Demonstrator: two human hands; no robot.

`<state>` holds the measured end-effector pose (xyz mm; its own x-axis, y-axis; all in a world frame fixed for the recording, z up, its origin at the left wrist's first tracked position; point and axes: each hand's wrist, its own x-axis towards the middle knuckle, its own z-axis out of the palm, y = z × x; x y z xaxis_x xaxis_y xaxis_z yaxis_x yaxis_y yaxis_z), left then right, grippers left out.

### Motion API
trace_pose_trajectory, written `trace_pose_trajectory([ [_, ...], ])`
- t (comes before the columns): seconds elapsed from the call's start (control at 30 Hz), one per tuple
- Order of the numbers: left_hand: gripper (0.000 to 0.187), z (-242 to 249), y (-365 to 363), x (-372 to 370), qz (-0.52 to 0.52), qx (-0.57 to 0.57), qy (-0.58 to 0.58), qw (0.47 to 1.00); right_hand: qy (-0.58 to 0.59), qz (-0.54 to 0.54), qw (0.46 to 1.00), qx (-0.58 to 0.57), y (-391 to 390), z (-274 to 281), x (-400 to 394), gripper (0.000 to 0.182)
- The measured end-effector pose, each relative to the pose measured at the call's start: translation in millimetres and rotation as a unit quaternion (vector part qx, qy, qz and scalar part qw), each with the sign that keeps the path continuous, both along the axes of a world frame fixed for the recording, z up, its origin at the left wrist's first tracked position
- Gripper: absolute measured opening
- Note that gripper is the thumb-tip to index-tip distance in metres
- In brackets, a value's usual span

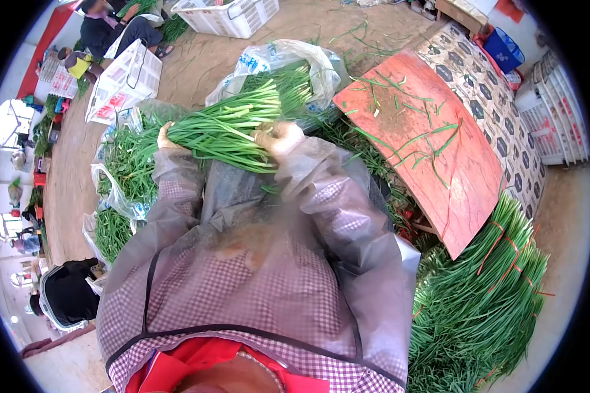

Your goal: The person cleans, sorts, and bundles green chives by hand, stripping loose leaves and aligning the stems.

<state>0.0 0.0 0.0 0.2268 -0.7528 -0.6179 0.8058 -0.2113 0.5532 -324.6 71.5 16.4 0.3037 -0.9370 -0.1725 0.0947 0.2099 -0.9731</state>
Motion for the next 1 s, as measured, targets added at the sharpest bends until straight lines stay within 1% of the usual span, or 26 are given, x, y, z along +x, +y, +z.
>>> trace_pose_trajectory([
  [0.1, 0.014, 13.0, 3.1, -1.0, 0.009, -0.008, -0.022, 1.0, -0.067, -0.028, 0.997, 0.02, 1.4, 5.6, 10.2, 0.016],
  [0.13, 0.014, 10.3, -0.3, -4.7, 0.022, -0.016, -0.025, 0.999, 0.018, -0.058, 0.993, -0.1, -2.3, 5.3, 7.2, 0.018],
  [0.2, 0.015, 6.3, -0.5, -4.3, 0.037, -0.019, -0.032, 0.999, 0.099, -0.084, 0.968, -0.213, -5.5, -1.1, 6.7, 0.021],
  [0.27, 0.016, -2.3, -2.4, -1.7, 0.047, -0.005, -0.029, 0.998, 0.128, -0.141, 0.932, -0.308, -11.0, -16.2, 7.1, 0.022],
  [0.3, 0.016, -9.9, -3.6, -1.0, 0.048, -0.003, -0.027, 0.998, 0.131, -0.14, 0.932, -0.307, -11.6, -18.0, 2.9, 0.022],
  [0.37, 0.027, -23.7, -5.8, 2.7, 0.034, -0.005, -0.019, 0.999, 0.148, -0.139, 0.93, -0.308, -12.9, -21.4, -7.9, 0.022],
  [0.4, 0.029, -14.2, -4.3, -3.4, 0.025, 0.016, -0.012, 0.999, 0.167, -0.115, 0.936, -0.289, -9.5, -12.3, -13.8, 0.016],
  [0.43, 0.029, -21.1, -6.1, -2.5, 0.027, 0.015, -0.008, 0.999, 0.171, -0.112, 0.935, -0.29, -10.2, -12.4, -18.8, 0.016],
  [0.5, 0.029, -33.7, -13.1, 3.9, 0.026, -0.011, -0.005, 1.0, 0.104, -0.148, 0.949, -0.259, -11.6, -12.7, -25.5, 0.02],
  [0.53, 0.034, -32.3, -13.6, 4.0, 0.038, -0.01, -0.026, 0.999, 0.167, -0.164, 0.924, -0.304, -7.1, 5.3, -37.2, 0.017],
  [0.57, 0.034, -32.3, -9.9, 5.0, 0.038, -0.01, -0.026, 0.999, 0.153, -0.196, 0.93, -0.27, -11.2, -3.2, -55.9, 0.017],
  [0.6, 0.033, -32.6, -4.9, 6.7, 0.048, -0.034, -0.018, 0.998, 0.137, -0.228, 0.934, -0.237, -15.4, -11.8, -74.6, 0.018],
  [0.63, 0.033, -34.1, -2.8, 9.2, 0.057, -0.058, -0.01, 0.997, 0.068, -0.249, 0.952, -0.162, -11.0, 0.3, -103.6, 0.02],
  [0.67, 0.038, -39.4, -2.6, 20.1, 0.055, -0.061, -0.007, 0.997, 0.092, -0.333, 0.928, -0.142, -5.8, 11.7, -126.9, 0.02],
  [0.7, 0.038, -44.9, -2.1, 25.6, 0.056, -0.063, -0.006, 0.996, 0.325, -0.353, 0.85, -0.218, -8.9, 2.9, -164.9, 0.021],
  [0.73, 0.038, -51.4, -1.1, 29.5, 0.062, -0.061, -0.002, 0.996, 0.46, -0.344, 0.762, -0.3, -1.5, 7.6, -184.9, 0.023],
  [0.77, 0.039, -54.3, 0.5, 31.5, 0.068, -0.059, 0.002, 0.996, 0.494, -0.341, 0.712, -0.366, -5.1, -14.9, -205.2, 0.021],
  [0.83, 0.04, -44.0, 4.8, 24.4, 0.07, -0.049, -0.005, 0.996, 0.482, -0.344, 0.731, -0.339, 2.9, -21.2, -203.2, 0.026],
  [0.87, 0.04, -42.6, 6.9, 20.9, 0.085, -0.058, -0.01, 0.995, 0.483, -0.345, 0.73, -0.339, 3.1, -25.0, -200.8, 0.026],
  [0.9, 0.041, -41.1, 8.3, 19.6, 0.1, -0.068, -0.016, 0.993, 0.632, -0.242, 0.71, -0.196, 2.4, -31.2, -196.5, 0.029],
  [0.93, 0.041, -40.7, 8.7, 19.6, 0.1, -0.069, -0.015, 0.992, 0.747, -0.127, 0.651, -0.044, 0.4, -40.1, -191.5, 0.034],
  [0.97, 0.041, -40.1, 8.1, 19.6, 0.096, -0.054, -0.005, 0.994, 0.75, -0.102, 0.651, 0.058, -7.5, -60.0, -182.7, 0.043],
  [1.0, 0.041, -39.6, 7.4, 19.7, 0.091, -0.039, 0.004, 0.995, 0.801, -0.002, 0.565, -0.196, 17.6, -35.0, -165.4, 0.045],
])
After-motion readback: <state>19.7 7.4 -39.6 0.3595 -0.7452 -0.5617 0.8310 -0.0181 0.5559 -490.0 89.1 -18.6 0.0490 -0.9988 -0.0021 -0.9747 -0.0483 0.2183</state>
